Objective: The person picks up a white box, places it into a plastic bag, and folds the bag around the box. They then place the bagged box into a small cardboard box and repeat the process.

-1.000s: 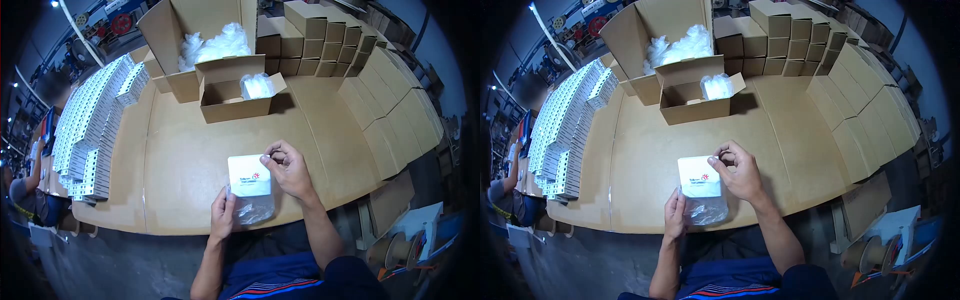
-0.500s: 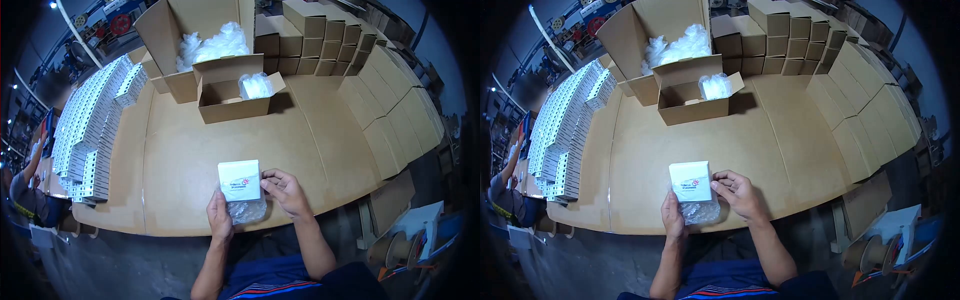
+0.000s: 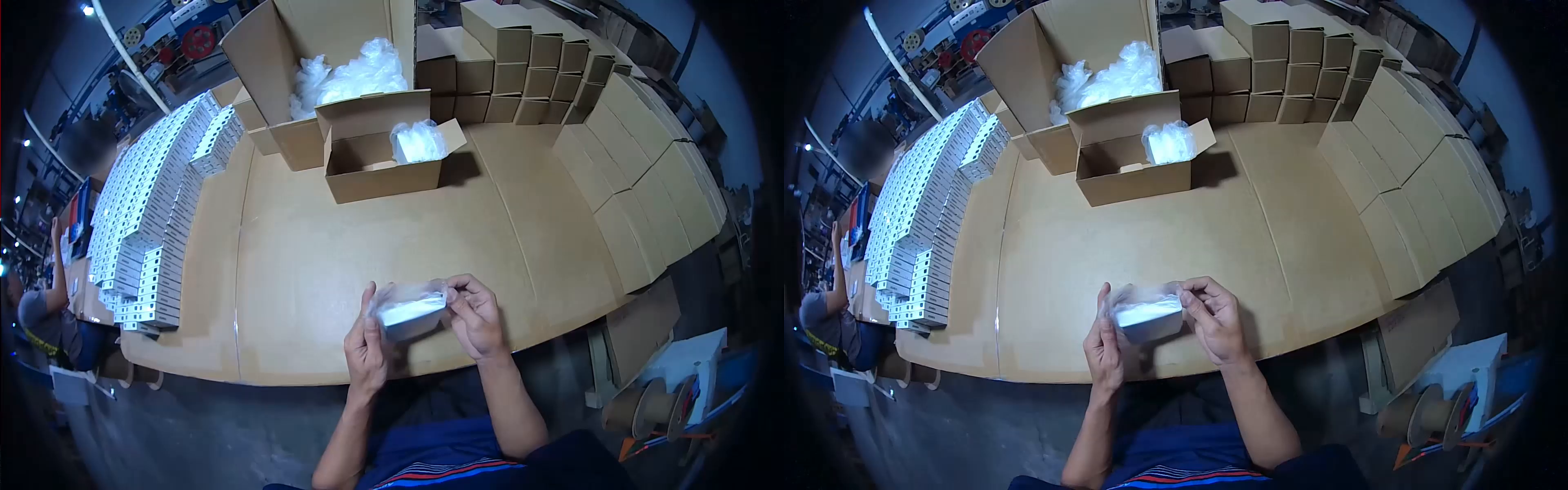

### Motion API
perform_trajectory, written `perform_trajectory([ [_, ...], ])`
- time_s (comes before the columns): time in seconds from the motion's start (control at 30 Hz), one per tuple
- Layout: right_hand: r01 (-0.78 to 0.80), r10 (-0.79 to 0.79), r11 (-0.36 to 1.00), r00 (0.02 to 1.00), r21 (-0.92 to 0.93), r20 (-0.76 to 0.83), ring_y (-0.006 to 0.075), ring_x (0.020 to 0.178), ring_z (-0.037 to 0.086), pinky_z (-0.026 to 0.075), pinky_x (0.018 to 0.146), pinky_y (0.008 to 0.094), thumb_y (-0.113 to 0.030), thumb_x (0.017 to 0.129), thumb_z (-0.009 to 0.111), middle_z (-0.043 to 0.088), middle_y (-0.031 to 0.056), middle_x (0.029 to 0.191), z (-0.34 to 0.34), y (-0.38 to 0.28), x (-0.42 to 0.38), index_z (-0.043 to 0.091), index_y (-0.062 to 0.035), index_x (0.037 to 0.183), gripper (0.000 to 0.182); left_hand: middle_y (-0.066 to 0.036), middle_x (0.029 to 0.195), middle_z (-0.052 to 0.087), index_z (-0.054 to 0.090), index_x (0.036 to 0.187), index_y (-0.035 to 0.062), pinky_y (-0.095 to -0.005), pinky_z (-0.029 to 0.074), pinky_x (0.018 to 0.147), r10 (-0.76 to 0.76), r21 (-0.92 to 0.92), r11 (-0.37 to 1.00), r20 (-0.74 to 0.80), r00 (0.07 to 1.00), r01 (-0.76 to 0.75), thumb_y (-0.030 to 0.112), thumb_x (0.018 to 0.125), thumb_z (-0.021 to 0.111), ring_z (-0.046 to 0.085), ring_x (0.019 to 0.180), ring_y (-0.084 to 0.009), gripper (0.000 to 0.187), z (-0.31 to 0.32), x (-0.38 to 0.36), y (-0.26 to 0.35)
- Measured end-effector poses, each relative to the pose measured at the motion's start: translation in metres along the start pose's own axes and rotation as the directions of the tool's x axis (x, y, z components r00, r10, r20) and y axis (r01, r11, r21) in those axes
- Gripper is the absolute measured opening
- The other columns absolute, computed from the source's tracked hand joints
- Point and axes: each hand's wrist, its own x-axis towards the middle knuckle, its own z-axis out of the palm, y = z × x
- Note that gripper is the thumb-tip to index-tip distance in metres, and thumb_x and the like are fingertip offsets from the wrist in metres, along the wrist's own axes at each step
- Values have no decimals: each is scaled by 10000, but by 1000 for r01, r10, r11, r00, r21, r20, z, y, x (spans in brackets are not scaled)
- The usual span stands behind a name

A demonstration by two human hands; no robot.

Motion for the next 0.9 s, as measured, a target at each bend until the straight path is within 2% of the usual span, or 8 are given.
perform_trajectory([
  [0.07,12,-11,1000,1000,27,-6,108,1000,628,483,918,260,-22,1028,603,718,148,1143,5,-2,0,623,1,1117,95,-211,1448,578,394,1520,-104,-348,385,1143,-9,-97,995,1,1000,9,315,1140,364,548,1321,-229,566,2,0,-2],
  [0.17,5,0,985,1000,-174,31,234,1189,627,456,1085,357,-93,1019,642,673,173,1228,1,-1,-1,593,2,1219,227,-201,1410,605,354,1549,-84,-341,415,1110,-95,-252,964,-44,994,81,321,1142,361,574,1264,-202,574,5,1,-5],
  [0.27,94,-78,990,987,-108,144,210,1191,619,466,1060,333,-69,966,716,655,148,1242,24,-5,-7,554,3,1302,380,-178,1397,609,331,1567,-66,-333,441,1077,-183,-363,920,-75,980,144,338,1142,351,586,1215,-181,586,8,1,-5],
  [0.37,2,26,933,997,-361,75,150,1133,627,499,1024,307,-10,929,747,656,105,1227,20,2,-13,530,16,1341,467,-148,1382,603,330,1572,-52,-331,449,1071,-181,-386,911,-59,982,145,299,1132,402,587,1206,-184,567,6,1,-7],
  [0.5,87,-68,946,995,-312,71,139,1098,637,531,975,298,18,929,732,655,92,1208,15,4,-11,532,2,1340,458,-124,1345,594,395,1541,-31,-339,457,1072,10,-166,986,89,996,5,165,1087,531,582,1223,-203,514,4,7,14],
  [0.63,43,43,875,985,-483,166,179,1136,645,517,996,301,44,927,716,678,115,1188,4,-3,-9,608,24,1219,312,-124,1287,623,504,1448,-18,-325,531,983,-228,-329,901,199,953,284,100,1064,564,612,1184,-202,406,-2,8,11],
  [0.77,268,-77,783,937,-562,340,194,1150,649,517,968,298,3,966,687,713,155,1186,1,-11,-2,657,20,1159,196,-134,1222,648,645,1216,-46,-385,606,955,-167,-280,938,146,975,203,174,1093,522,666,1085,-203,282,-5,5,-17],
  [0.9,172,-116,826,984,-536,136,188,1079,678,529,957,322,-18,960,701,742,142,1140,4,-16,-4,708,11,1067,110,-83,1089,683,679,1144,-46,-348,596,884,-295,-290,910,52,954,297,183,1083,556,662,1014,-162,268,1,7,-7],
])
